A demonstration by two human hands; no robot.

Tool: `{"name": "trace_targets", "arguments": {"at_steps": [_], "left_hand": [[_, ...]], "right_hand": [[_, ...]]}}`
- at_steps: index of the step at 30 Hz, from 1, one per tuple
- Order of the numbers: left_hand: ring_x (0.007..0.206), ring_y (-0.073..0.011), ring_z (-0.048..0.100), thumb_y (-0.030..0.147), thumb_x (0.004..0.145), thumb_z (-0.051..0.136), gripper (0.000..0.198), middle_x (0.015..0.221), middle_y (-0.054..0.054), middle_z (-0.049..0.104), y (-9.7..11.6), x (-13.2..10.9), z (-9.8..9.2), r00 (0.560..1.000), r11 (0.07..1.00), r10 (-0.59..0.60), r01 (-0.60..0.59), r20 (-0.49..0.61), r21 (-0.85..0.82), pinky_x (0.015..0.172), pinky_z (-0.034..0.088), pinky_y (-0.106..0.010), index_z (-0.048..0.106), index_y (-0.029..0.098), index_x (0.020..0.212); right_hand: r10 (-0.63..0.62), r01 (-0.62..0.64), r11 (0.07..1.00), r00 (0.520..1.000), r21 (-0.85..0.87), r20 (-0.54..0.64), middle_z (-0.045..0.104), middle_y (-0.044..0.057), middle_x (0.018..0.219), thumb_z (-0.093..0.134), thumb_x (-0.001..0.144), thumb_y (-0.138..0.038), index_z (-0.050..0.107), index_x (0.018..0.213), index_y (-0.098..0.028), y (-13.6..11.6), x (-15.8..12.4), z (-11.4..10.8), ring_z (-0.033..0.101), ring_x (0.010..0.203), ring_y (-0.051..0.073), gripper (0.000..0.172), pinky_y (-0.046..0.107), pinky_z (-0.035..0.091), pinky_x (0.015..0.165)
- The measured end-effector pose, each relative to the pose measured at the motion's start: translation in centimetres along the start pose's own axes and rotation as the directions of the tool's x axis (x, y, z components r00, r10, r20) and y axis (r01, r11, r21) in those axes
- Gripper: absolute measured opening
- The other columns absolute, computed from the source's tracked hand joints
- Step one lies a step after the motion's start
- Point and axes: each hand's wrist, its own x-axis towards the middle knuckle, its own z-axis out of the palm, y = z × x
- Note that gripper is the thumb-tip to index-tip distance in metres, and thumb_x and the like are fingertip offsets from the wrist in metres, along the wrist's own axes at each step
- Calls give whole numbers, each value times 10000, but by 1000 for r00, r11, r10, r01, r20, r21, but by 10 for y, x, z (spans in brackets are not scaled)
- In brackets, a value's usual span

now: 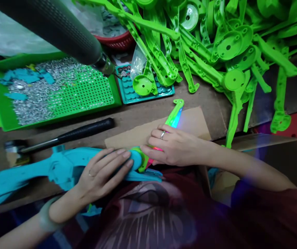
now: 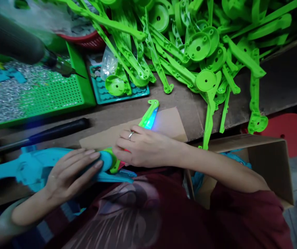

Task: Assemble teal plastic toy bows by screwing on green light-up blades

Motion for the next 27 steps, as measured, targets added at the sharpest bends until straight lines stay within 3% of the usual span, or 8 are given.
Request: {"name": "trace_targets", "arguments": {"at_steps": [6, 10, 12, 15, 19, 21, 24, 27], "left_hand": [[1323, -292, 592, 65, 945, 564, 433, 1302, -116, 692, -1, -3, 4, 1000, 998, -14, 15, 15, -54, 1119, 498, -525, 580, 214, 1350], [1408, -347, 506, 50, 897, 626, 349, 1436, -158, 605, 2, 3, 4, 998, 998, 54, -55, -40, -25, 1112, 503, -562, 630, 183, 1219], [1429, -378, 472, -2, 860, 631, 325, 1435, -190, 597, 5, 7, 2, 997, 997, 71, -71, -36, 7, 1106, 502, -584, 640, 151, 1146], [1442, -396, 450, -17, 843, 623, 313, 1345, -207, 658, 8, 10, -1, 994, 993, 106, -107, 19, 45, 1090, 513, -589, 643, 132, 1117], [1430, -322, 487, 43, 908, 579, 332, 1286, -131, 713, 9, 9, 3, 999, 998, 32, -30, -36, 54, 1104, 509, -562, 626, 190, 1202], [1427, -304, 492, 67, 937, 552, 347, 1314, -116, 704, 11, 10, 6, 998, 999, 13, -10, -59, 48, 1107, 510, -542, 612, 207, 1248], [1458, -318, 442, 70, 958, 513, 337, 1359, -150, 674, 19, 17, 13, 996, 999, 8, -4, -87, 53, 1113, 502, -535, 610, 172, 1264], [1485, -334, 390, 91, 979, 505, 286, 1366, -198, 658, 29, 26, 20, 985, 996, -23, 38, -173, 86, 1134, 472, -550, 618, 113, 1241]], "right_hand": [[-47, 48, 998, 999, -52, 18, 670, 72, 979, 378, 1074, -305, 599, 1206, -102, 4, 3, -1, 600, 958, 216, 328, 374, 448, 878], [-60, 52, 995, 994, -84, -95, 702, 81, 1052, 427, 1056, -260, 647, 1156, -112, -4, -4, -7, 613, 969, 204, 283, 356, 477, 864], [-7, 1, 999, 983, -38, -182, 710, 68, 1009, 500, 1019, -212, 680, 1056, -149, -17, -12, -9, 611, 922, 188, 194, 337, 487, 797], [87, -81, 996, 960, 31, -266, 699, 77, 913, 586, 983, -311, 695, 966, -148, -41, -27, -4, 600, 840, 188, 196, 340, 495, 707], [120, -122, 992, 956, 8, -266, 704, 93, 832, 624, 937, -254, 689, 989, -89, -64, -41, 17, 610, 740, 185, 185, 327, 494, 598], [233, -192, 966, 933, 171, -273, 709, 72, 796, 613, 929, -182, 659, 1036, -119, -72, -43, 26, 631, 704, 173, 132, 301, 498, 571], [530, -378, 759, 832, 530, -166, 710, 37, 826, 596, 975, -339, 552, 1187, -177, -82, -38, 27, 658, 651, 136, 270, 246, 515, 532], [769, -526, 245, 617, 815, 167, 651, -40, 765, 610, 959, -460, 491, 1147, -216, -94, -28, 21, 600, 503, 82, 331, 187, 451, 430]]}}
